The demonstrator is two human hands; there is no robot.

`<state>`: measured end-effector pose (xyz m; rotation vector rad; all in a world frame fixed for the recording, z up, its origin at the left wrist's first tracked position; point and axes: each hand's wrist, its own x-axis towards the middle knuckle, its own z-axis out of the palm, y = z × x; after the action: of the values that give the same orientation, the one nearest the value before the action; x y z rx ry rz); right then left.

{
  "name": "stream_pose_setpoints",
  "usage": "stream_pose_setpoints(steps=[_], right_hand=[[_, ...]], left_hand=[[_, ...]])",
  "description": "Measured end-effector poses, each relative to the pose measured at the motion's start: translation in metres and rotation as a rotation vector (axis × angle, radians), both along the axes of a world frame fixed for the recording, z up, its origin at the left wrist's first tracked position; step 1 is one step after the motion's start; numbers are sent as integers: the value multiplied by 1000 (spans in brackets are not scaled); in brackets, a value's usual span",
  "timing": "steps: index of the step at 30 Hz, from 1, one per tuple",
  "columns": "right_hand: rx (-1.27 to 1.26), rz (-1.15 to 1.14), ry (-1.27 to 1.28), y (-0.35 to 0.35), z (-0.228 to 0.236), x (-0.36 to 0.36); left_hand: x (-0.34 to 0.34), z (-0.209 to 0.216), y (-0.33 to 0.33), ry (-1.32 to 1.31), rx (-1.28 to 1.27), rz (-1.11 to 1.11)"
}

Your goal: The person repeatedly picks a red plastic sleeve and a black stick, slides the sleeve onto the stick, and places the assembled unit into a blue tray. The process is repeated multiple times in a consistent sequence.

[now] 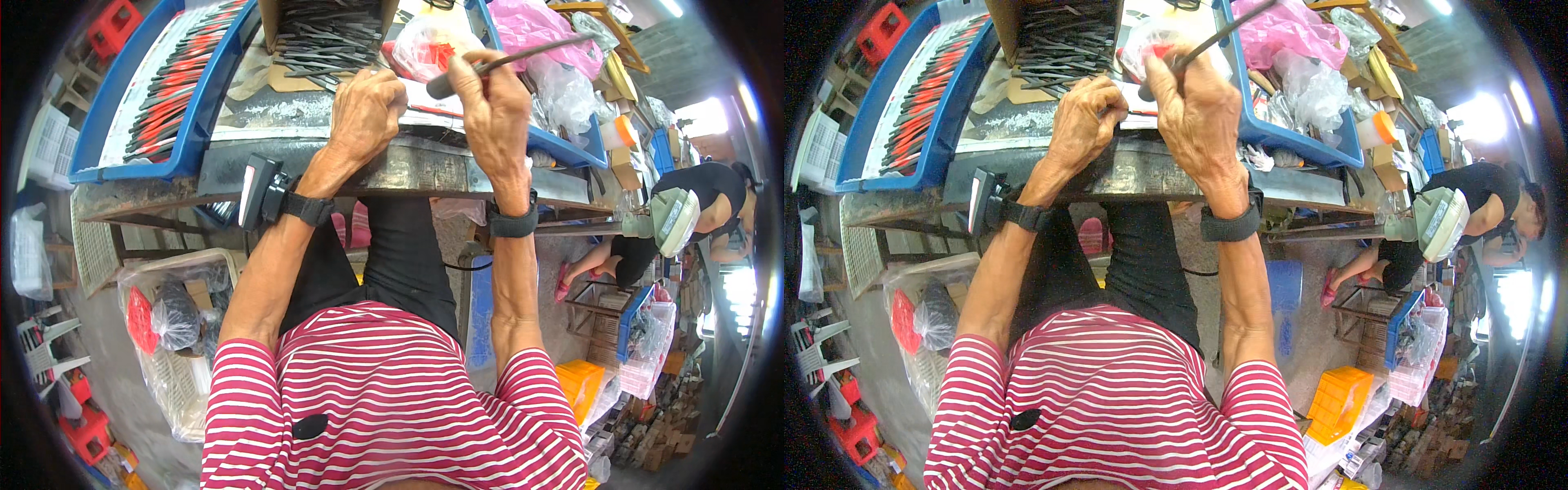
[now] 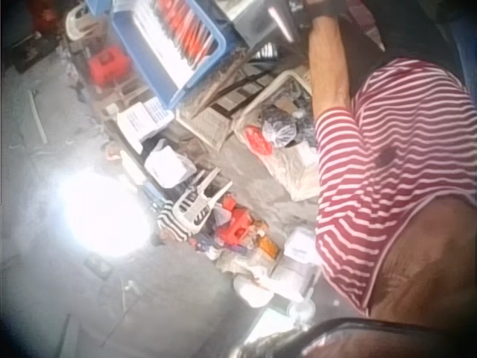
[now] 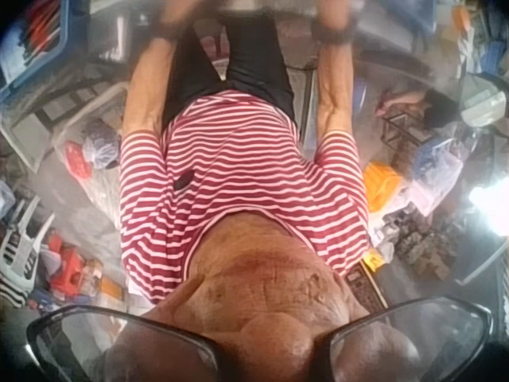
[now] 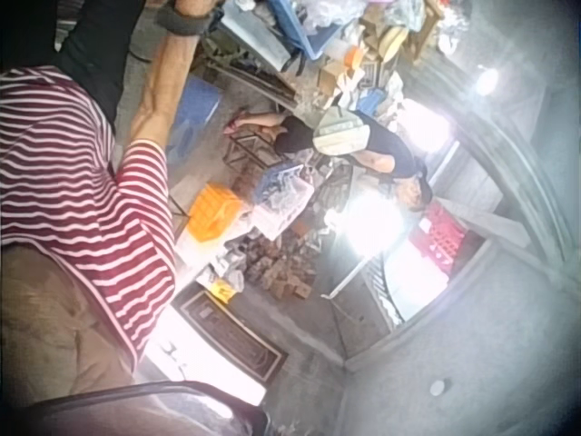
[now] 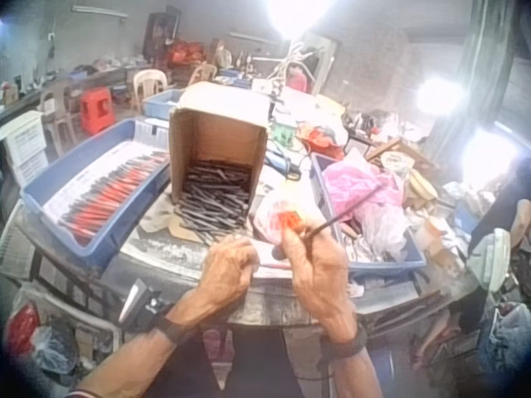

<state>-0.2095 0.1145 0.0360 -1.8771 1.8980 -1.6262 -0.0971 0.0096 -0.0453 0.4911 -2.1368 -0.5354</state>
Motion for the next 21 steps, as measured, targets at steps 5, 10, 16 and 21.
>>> stream_pose_setpoints(steps=[5,10,16,21], right_hand=[[172,-220,297,-18,-17,10],[154,-195,37,-2,-28,-16],[98,-240,-49,12,-7,-28],[-8,-227,68,13,1,-25]], left_hand=[[-1,0,1,6,6,-5],[1,2,1,-19,-19,4],[0,2,1,-63,-47,4],[-1,2,6,-112,-173,51]])
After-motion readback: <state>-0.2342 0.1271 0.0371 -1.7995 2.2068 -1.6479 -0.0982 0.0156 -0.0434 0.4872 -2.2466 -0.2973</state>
